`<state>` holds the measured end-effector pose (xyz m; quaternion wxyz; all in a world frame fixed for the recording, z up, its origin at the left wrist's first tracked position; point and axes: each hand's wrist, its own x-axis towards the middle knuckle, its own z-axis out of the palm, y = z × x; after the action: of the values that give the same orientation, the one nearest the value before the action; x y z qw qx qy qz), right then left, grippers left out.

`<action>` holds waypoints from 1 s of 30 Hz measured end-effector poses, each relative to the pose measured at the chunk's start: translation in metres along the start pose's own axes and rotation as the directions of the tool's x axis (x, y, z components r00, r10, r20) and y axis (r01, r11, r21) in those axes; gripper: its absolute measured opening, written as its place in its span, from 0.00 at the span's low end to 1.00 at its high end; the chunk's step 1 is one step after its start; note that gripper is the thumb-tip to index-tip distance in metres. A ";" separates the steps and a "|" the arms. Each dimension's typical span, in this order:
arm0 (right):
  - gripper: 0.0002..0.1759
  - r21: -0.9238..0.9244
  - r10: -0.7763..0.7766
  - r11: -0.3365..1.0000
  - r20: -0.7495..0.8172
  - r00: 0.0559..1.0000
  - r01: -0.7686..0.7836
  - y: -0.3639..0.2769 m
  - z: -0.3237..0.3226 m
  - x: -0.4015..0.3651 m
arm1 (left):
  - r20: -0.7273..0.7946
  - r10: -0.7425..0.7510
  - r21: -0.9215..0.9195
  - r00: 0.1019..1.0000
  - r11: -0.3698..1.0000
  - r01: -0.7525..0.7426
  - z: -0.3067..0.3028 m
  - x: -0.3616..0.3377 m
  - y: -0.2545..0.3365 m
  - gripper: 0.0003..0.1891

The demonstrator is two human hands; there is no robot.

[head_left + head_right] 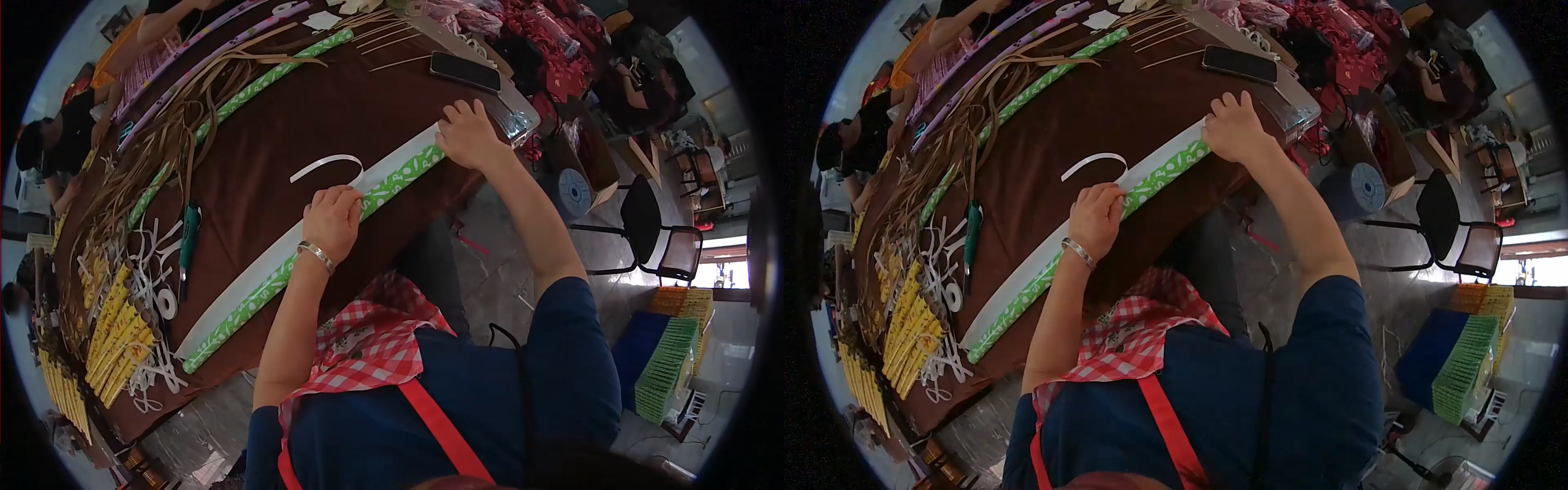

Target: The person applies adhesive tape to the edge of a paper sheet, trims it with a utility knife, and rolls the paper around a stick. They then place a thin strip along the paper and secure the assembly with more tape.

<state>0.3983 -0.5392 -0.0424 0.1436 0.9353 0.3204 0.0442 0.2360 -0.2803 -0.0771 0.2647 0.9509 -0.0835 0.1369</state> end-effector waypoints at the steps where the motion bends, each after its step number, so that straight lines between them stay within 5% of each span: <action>1: 0.20 -0.102 -0.057 0.993 -0.036 0.998 0.053 0.001 -0.001 0.000 | -0.004 0.001 -0.004 1.000 1.000 -0.001 0.001 0.000 0.000 0.06; 5: 0.14 -0.107 -0.135 0.985 0.010 0.991 0.136 0.006 -0.008 0.009 | -0.013 0.006 -0.008 1.000 1.000 -0.006 0.000 0.000 0.000 0.05; 10: 0.12 -0.464 -0.330 0.831 0.035 0.944 0.307 -0.010 -0.019 0.013 | -0.026 0.023 -0.014 0.999 1.000 -0.023 0.001 0.000 -0.002 0.05; 15: 0.12 -0.501 -0.350 0.773 0.175 0.920 0.389 -0.022 -0.029 0.024 | -0.005 0.022 -0.021 1.000 1.000 -0.022 -0.001 0.002 0.000 0.05; 22: 0.09 -0.171 -0.186 0.969 -0.017 0.982 0.181 0.026 -0.051 0.043 | -0.025 0.031 -0.021 0.999 0.999 -0.031 0.000 0.001 -0.002 0.05; 25: 0.13 0.087 0.063 0.995 -0.276 0.959 -0.041 0.046 -0.047 0.033 | -0.020 0.030 -0.015 0.999 0.999 -0.030 0.001 0.001 -0.002 0.05; 30: 0.12 0.232 0.130 0.970 -0.233 0.964 -0.074 0.035 -0.010 -0.009 | -0.023 0.027 -0.008 0.999 1.000 -0.027 0.001 0.000 -0.001 0.05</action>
<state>0.4099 -0.5689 -0.0222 -0.0045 0.9480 0.2898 0.1314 0.2367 -0.2801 -0.0782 0.2677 0.9469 -0.0940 0.1510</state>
